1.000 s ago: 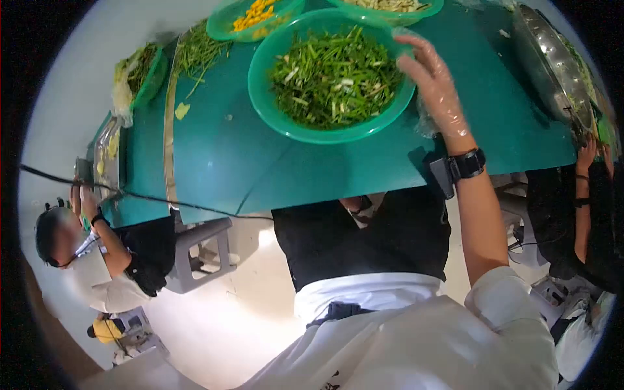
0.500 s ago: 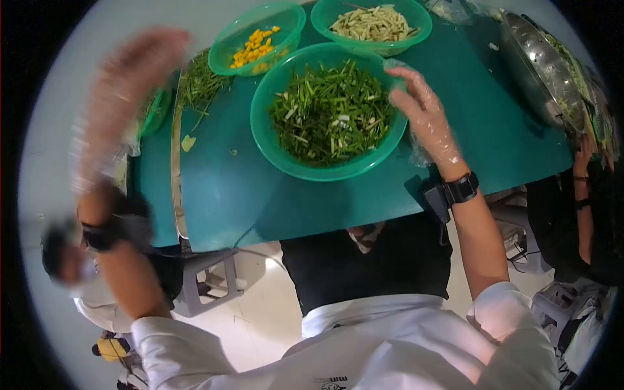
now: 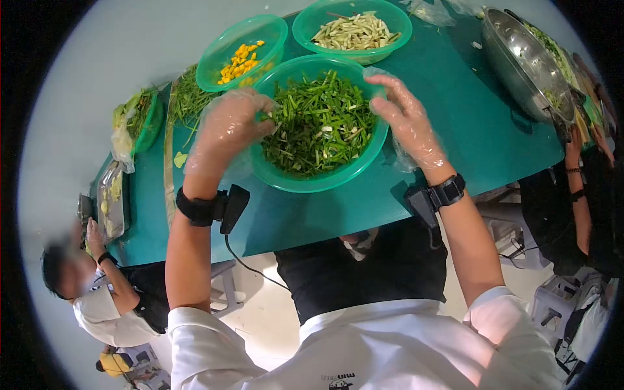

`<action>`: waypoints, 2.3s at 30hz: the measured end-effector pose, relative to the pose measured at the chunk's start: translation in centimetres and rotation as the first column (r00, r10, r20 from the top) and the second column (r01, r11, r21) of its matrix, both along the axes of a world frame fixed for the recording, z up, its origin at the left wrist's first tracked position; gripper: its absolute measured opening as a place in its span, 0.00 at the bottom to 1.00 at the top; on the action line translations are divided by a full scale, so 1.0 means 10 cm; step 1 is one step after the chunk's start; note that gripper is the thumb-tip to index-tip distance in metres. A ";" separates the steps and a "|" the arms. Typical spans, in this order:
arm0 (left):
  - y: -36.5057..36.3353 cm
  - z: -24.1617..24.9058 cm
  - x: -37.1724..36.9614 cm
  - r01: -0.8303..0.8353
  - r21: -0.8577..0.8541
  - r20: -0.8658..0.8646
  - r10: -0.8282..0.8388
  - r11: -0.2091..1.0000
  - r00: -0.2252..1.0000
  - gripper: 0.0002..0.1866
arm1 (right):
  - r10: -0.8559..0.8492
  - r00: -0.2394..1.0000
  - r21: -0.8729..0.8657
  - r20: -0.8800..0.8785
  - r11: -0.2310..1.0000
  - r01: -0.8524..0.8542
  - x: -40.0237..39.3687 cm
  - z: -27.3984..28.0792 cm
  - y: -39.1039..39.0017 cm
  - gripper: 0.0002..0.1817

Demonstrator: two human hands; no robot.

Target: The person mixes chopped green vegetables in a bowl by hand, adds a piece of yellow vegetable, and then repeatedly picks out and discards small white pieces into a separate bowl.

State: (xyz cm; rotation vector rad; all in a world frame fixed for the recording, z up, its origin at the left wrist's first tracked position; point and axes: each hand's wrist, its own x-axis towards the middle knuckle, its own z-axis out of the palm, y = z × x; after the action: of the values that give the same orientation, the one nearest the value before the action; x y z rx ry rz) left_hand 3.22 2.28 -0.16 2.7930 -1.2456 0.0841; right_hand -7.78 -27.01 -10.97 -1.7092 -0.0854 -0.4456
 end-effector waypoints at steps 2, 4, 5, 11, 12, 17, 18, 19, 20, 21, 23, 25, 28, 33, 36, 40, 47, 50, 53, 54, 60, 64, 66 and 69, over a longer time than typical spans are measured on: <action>-0.03 0.03 -0.01 -0.031 0.051 -0.022 0.033 0.998 0.999 0.12 | 0.000 1.000 -0.006 -0.001 1.000 0.000 0.01 0.01 0.00 0.21; -0.03 0.03 -0.03 -0.067 0.044 -0.015 0.068 0.997 0.998 0.11 | -0.006 1.000 -0.012 0.012 1.000 0.006 0.00 0.02 0.01 0.21; -0.02 0.03 -0.03 -0.085 0.041 -0.013 0.086 0.996 0.996 0.11 | -0.010 1.000 -0.024 0.018 1.000 0.010 0.00 0.03 0.01 0.21; 0.02 -0.06 -0.03 -0.024 -0.057 -0.022 0.023 0.998 0.999 0.12 | 0.006 0.999 -0.048 0.039 0.999 -0.004 0.00 0.01 -0.02 0.21; 0.01 -0.06 -0.04 -0.035 -0.036 -0.008 0.035 0.999 0.999 0.13 | 0.007 0.999 -0.042 0.035 0.999 -0.006 0.00 0.01 -0.02 0.21; -0.01 0.00 -0.07 -0.019 -0.135 -0.023 0.016 0.991 1.000 0.14 | -0.008 1.000 -0.008 -0.013 1.000 0.008 0.00 0.01 -0.01 0.21; -0.01 0.04 -0.10 -0.060 -0.138 -0.051 0.053 0.989 0.997 0.15 | -0.006 1.000 -0.007 -0.013 1.000 0.006 -0.01 0.03 0.00 0.21; 0.00 0.10 -0.14 -0.102 -0.138 -0.082 0.092 0.985 0.992 0.15 | -0.002 1.000 -0.004 -0.016 1.000 0.002 -0.02 0.04 0.00 0.21; 0.01 0.14 -0.16 -0.147 -0.136 -0.111 0.133 0.980 0.985 0.16 | -0.005 1.000 -0.008 -0.010 1.000 0.005 -0.02 0.04 0.00 0.21; 0.06 0.13 -0.14 -0.125 -0.150 -0.080 0.114 0.981 0.990 0.16 | -0.006 1.000 -0.012 -0.004 1.000 0.006 -0.02 0.05 0.00 0.21; 0.15 0.10 -0.11 -0.081 -0.177 -0.015 0.080 0.981 0.997 0.16 | -0.002 1.000 -0.004 0.006 1.000 0.002 0.00 0.03 0.01 0.21; 0.13 0.14 -0.18 -0.124 -0.135 -0.072 0.115 0.983 0.991 0.14 | 0.002 1.000 0.018 0.015 1.000 -0.002 0.02 0.00 0.01 0.21; 0.06 0.12 -0.24 -0.115 -0.083 -0.118 0.104 0.990 0.988 0.12 | 0.004 1.000 -0.011 0.020 1.000 -0.004 0.02 -0.02 -0.01 0.21; 0.03 -0.06 -0.21 -0.010 -0.137 -0.148 -0.010 0.991 0.989 0.12 | -0.013 1.000 -0.053 0.011 0.998 0.014 0.00 0.02 0.00 0.22; 0.02 -0.15 -0.18 0.027 -0.122 -0.091 -0.038 0.992 0.995 0.14 | -0.006 1.000 -0.058 0.006 0.998 0.007 -0.02 0.03 -0.02 0.22; -0.01 -0.21 -0.15 0.019 -0.069 -0.052 -0.023 0.997 0.998 0.15 | 0.024 0.999 0.005 0.025 1.000 -0.024 0.02 -0.03 -0.01 0.21; -0.05 -0.21 -0.21 0.050 -0.116 -0.070 -0.058 0.992 0.996 0.14 | 0.023 1.000 -0.031 0.011 0.999 -0.022 0.02 -0.04 -0.02 0.20; -0.08 -0.05 -0.24 -0.029 -0.104 -0.091 0.019 0.994 0.996 0.12 | 0.034 0.999 -0.011 -0.031 0.999 -0.034 -0.02 0.04 -0.02 0.20; -0.12 0.17 -0.29 -0.220 -0.156 -0.290 0.168 0.963 0.942 0.11 | 0.003 0.996 -0.040 0.088 0.999 0.001 0.04 -0.07 -0.02 0.21; -0.10 0.17 -0.25 -0.243 -0.210 -0.420 0.137 0.947 0.897 0.11 | 0.004 0.998 -0.031 0.067 1.000 -0.002 0.05 -0.08 -0.02 0.21; -0.46 0.35 -0.01 -0.322 -0.350 -0.789 -0.092 0.880 0.607 0.15 | 0.022 0.999 -0.008 0.041 1.000 -0.022 0.01 -0.01 -0.02 0.21; -0.91 0.53 0.71 -0.295 -0.432 -0.765 -0.173 0.853 0.621 0.25 | 0.018 1.000 -0.047 0.017 0.999 -0.017 -0.02 0.05 -0.03 0.21; -1.01 0.64 0.77 -0.347 -0.476 -0.731 -0.144 0.808 0.667 0.31 | 0.009 0.997 -0.033 0.075 0.999 -0.007 0.01 -0.02 -0.02 0.21; -1.06 0.79 0.75 -0.442 -0.503 -0.736 -0.100 0.743 0.669 0.36 | 0.017 0.998 -0.044 0.056 0.999 -0.015 -0.01 0.01 -0.03 0.21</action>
State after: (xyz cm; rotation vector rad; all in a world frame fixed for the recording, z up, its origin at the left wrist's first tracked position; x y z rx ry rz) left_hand 10.67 -8.33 7.78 1.9527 -0.5459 -0.4631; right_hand -7.92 -27.34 -10.91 -1.7374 -0.1504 -0.4835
